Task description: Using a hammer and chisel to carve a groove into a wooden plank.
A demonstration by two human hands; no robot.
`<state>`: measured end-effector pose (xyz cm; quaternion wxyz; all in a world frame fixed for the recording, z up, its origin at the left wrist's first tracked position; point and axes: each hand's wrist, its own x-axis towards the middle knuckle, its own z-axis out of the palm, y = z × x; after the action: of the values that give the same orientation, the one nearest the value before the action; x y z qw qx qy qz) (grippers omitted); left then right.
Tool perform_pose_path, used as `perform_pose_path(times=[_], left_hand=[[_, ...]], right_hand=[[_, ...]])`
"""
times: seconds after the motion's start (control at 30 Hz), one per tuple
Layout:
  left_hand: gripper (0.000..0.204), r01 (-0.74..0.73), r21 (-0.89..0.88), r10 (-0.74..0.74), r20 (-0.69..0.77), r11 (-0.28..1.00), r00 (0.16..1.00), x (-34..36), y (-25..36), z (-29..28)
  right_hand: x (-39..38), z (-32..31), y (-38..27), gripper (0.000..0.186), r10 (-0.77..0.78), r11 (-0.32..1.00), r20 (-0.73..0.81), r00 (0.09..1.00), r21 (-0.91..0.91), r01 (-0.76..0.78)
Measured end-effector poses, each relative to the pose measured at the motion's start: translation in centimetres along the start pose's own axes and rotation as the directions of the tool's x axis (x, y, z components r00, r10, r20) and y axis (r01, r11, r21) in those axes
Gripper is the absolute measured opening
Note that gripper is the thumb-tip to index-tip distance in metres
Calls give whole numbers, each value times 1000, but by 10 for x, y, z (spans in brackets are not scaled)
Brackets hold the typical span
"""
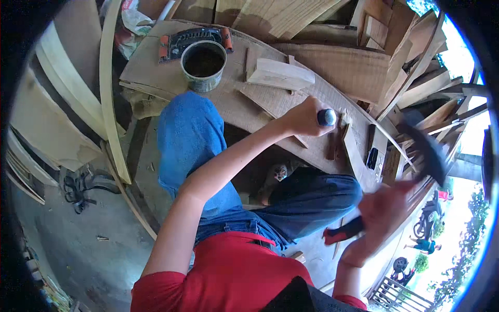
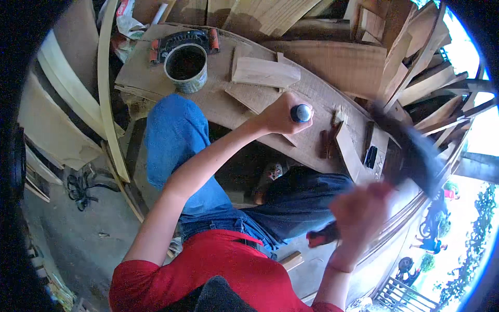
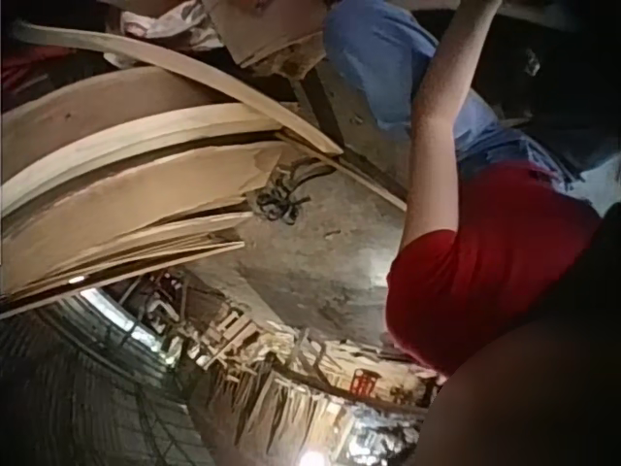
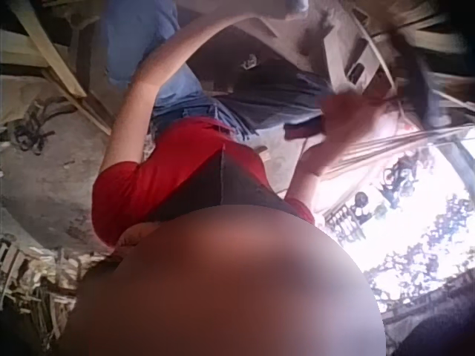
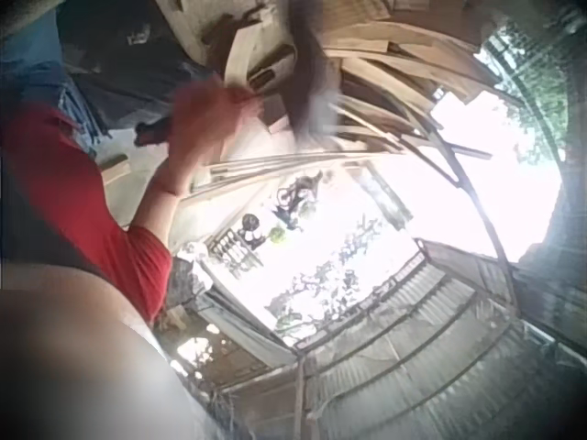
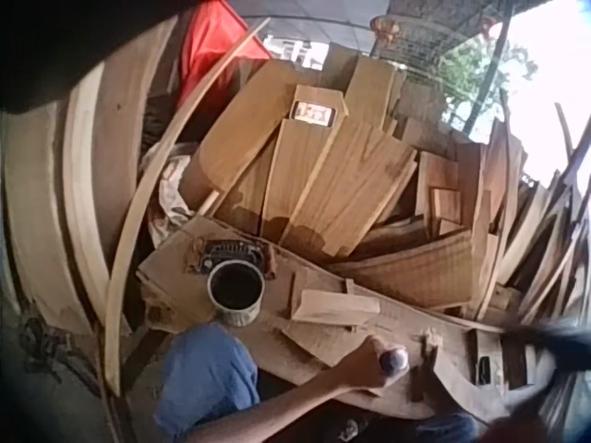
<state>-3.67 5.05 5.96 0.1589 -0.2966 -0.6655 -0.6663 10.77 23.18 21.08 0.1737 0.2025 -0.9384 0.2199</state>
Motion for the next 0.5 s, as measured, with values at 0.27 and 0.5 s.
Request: perform_pose_path(times=[0.27,0.5], left_hand=[[16,-24,-36,24,-11,999,1000,-7,-3,-1],[18,-5,11,5,-4,1000,1000,-9,-16,4]], right_hand=[[3,-2,-27,27,360,930,-221,907,167,-328],[7,34,-16,18,602,381,322,730,688,-618]])
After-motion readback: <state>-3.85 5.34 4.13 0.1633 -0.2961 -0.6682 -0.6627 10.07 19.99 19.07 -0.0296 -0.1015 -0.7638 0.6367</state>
